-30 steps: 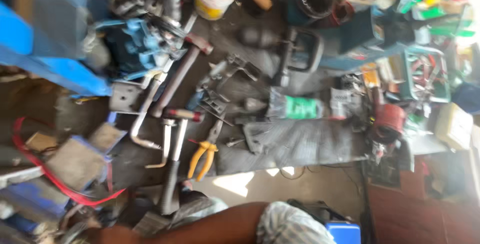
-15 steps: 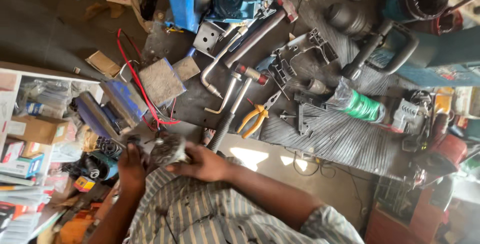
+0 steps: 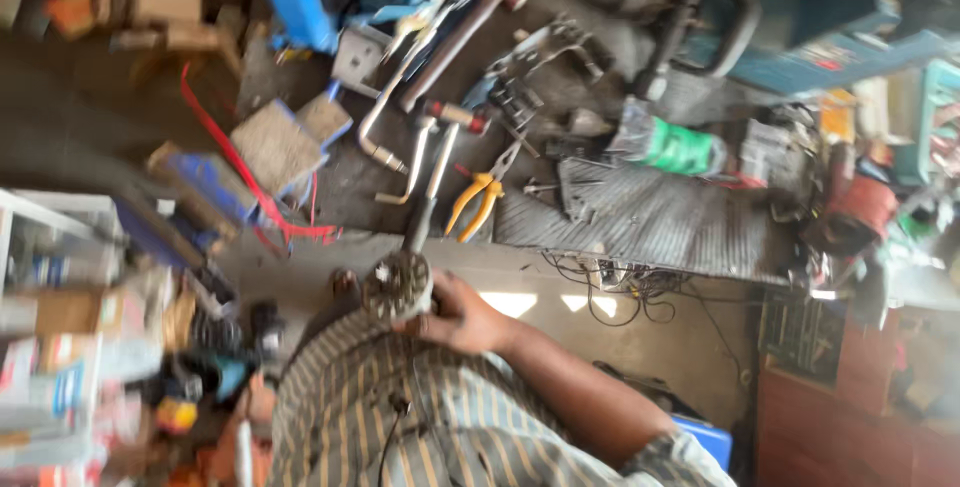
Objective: The person repairs a power tool at a cluttered workbench. They handle the tool housing and motor armature, separate components, fit the armature back into the housing, and use a screwdriver and a puller-style tool to work on the assembled parts, repositioning pieces on the bench as they go.
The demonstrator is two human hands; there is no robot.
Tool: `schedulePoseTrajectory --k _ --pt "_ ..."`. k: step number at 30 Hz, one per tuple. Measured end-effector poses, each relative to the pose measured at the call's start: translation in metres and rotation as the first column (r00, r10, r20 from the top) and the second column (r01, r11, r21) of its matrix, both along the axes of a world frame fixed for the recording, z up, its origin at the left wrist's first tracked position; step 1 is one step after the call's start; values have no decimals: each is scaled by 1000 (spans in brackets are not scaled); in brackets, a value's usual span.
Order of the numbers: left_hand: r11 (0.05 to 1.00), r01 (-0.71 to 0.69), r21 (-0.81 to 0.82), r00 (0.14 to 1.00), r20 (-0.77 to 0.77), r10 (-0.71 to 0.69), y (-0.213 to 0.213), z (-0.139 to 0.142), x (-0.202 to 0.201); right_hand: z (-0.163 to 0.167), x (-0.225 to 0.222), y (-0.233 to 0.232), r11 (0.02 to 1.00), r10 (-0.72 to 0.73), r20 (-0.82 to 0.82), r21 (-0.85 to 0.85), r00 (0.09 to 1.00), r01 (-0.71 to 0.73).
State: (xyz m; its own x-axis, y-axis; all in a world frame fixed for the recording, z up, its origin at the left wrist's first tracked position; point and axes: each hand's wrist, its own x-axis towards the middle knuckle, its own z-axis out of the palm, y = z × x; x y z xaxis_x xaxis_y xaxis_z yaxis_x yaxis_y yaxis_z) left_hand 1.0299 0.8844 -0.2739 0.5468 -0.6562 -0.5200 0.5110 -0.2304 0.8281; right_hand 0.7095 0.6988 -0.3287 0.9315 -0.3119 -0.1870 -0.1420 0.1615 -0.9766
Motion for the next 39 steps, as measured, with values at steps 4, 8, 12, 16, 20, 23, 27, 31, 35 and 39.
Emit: schedulePoseTrajectory --k 4,8,12,16,20,23,27,31,35,39 --pt "979 203 -36 726 676 -126 -32 36 10 28 -6 8 927 -74 90 -362 993 102" --pt "793 599 -113 404 897 -177 -58 59 -22 56 -13 30 851 -206 -207 -520 956 71" --pt "503 855 -129 352 856 -379 -80 38 -76 73 -20 49 633 -333 -206 -773 920 56" --pt "440 875 -204 419 774 -474 -85 13 -116 95 -34 60 480 -458 -257 -877 851 -6" --pt "430 820 -378 572 502 -649 -107 2 -155 129 -52 50 460 -531 -482 -855 696 -241" --pt "426 742 -519 578 171 -798 -131 -2 -191 154 -69 33 305 -573 -559 -824 600 -477" --pt "474 700 -534 461 -168 -871 -167 4 -247 186 -104 3 180 -559 -630 -727 539 -662" --pt "481 530 -698 338 -347 -875 -206 16 -296 206 -141 -35 223 -526 -696 -668 490 -710" --pt "494 547 -676 329 -369 -869 -246 22 -345 211 -196 -72 252 -560 -696 -660 450 -707" --pt "480 642 -598 369 -308 -877 -278 15 -397 200 -257 -97 351 -555 -681 -713 479 -607"
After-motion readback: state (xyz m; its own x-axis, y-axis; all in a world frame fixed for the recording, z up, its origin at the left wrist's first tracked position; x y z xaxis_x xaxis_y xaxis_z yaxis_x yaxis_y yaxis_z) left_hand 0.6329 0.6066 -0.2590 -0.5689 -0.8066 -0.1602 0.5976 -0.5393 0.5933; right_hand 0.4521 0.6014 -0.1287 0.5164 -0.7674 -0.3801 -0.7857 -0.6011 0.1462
